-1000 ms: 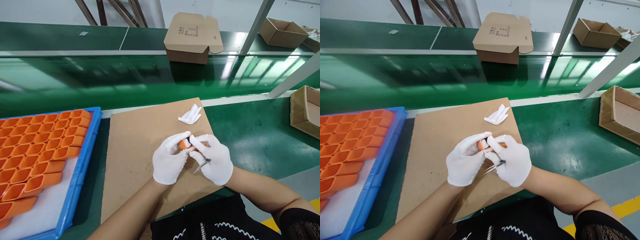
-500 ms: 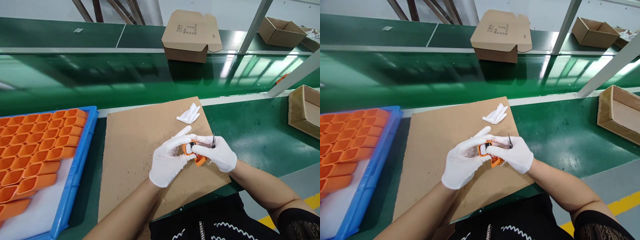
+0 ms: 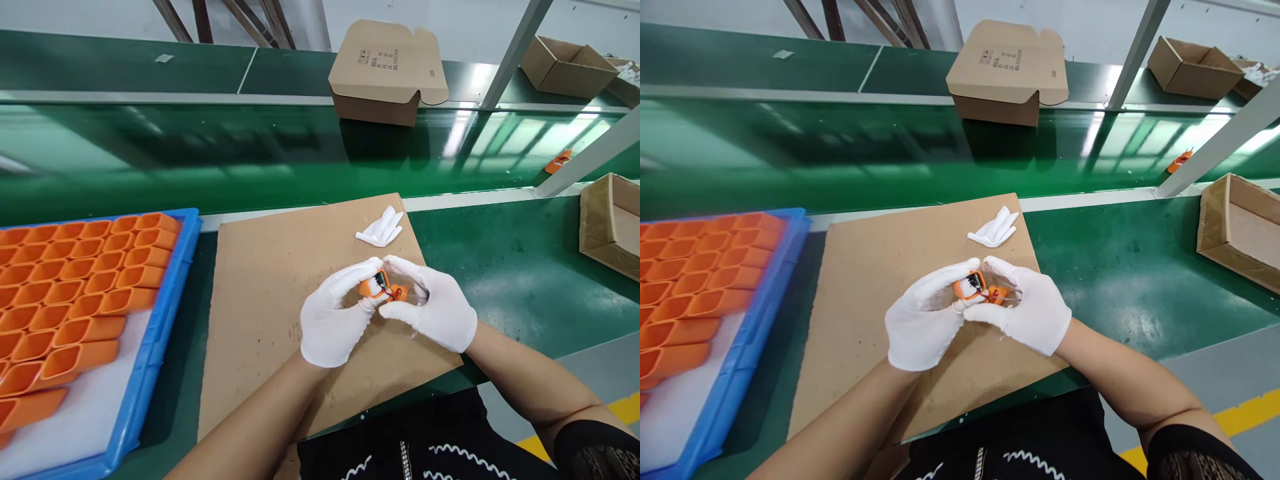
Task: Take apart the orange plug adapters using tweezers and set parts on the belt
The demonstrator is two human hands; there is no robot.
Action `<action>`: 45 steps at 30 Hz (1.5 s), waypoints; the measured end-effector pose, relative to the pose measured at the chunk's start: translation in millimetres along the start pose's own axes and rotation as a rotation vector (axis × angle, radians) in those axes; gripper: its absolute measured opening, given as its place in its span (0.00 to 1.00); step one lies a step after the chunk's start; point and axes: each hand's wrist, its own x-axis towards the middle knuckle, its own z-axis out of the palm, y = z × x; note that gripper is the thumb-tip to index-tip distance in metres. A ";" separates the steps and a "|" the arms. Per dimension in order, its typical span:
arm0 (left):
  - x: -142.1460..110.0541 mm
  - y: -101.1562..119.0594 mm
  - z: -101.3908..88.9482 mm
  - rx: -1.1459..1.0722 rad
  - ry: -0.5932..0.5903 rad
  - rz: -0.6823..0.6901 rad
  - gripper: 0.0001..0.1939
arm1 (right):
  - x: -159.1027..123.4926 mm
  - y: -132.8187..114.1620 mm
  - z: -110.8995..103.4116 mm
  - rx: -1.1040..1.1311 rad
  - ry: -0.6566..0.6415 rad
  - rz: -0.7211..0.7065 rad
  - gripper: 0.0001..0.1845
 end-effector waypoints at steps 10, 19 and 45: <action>1.0 9.0 -4.3 0.241 0.063 0.245 0.16 | -5.2 7.5 -2.6 -0.499 0.253 -0.576 0.07; 17.2 13.6 -11.0 -0.218 -0.258 -0.400 0.30 | -0.3 1.5 -2.6 -0.380 0.442 -0.477 0.05; 19.6 17.5 -11.2 -0.303 -0.357 -0.513 0.17 | -0.5 8.6 -0.7 -0.217 0.150 -0.374 0.15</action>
